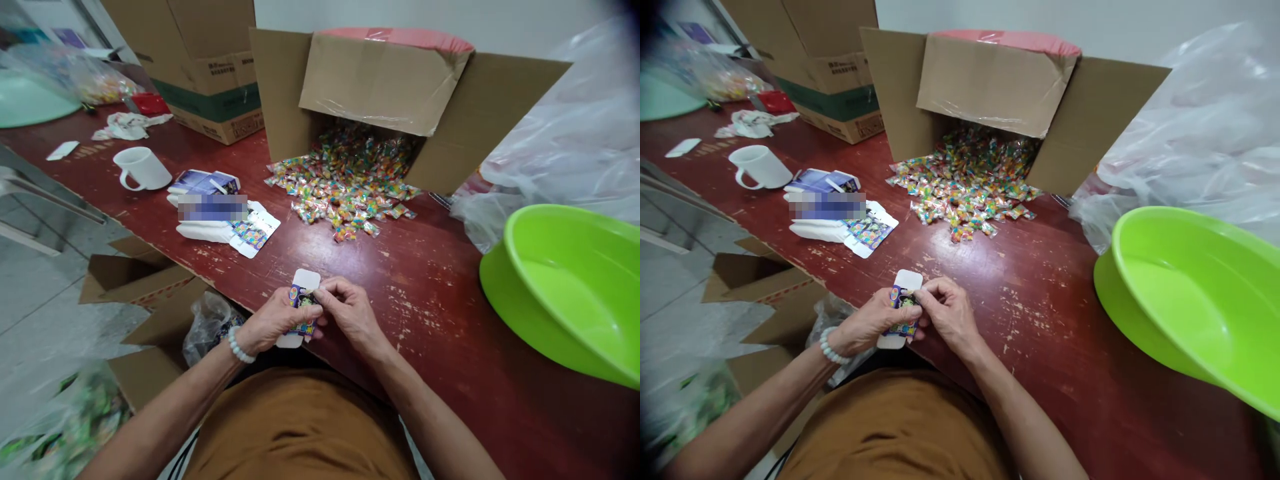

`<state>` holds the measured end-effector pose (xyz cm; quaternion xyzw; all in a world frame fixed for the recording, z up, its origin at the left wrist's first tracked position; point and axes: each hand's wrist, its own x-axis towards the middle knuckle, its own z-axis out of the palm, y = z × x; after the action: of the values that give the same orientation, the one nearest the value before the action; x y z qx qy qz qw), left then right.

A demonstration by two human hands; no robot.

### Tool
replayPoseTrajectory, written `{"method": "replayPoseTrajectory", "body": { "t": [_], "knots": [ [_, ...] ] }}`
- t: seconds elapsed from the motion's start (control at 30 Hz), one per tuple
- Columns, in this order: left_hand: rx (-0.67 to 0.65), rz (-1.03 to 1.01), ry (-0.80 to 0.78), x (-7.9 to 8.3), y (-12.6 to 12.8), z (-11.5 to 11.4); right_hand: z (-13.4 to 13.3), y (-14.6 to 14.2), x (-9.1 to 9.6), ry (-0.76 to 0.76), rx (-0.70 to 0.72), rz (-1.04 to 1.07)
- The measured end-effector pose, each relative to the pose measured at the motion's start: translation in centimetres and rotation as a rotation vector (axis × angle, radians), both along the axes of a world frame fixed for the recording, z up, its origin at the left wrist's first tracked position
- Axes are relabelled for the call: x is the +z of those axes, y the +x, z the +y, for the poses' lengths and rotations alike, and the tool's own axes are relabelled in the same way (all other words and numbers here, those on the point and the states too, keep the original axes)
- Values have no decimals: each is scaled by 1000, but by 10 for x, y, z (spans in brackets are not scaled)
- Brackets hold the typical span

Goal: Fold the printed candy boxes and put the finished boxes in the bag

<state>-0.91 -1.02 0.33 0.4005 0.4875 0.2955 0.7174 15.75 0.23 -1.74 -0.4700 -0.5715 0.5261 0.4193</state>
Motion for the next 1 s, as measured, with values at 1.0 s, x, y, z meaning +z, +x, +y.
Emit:
{"method": "replayPoseTrajectory", "body": {
  "t": [1.0],
  "knots": [
    [352,-74,288,-11,4,-12,8,8,-10,-19,45,137]
  ]
}}
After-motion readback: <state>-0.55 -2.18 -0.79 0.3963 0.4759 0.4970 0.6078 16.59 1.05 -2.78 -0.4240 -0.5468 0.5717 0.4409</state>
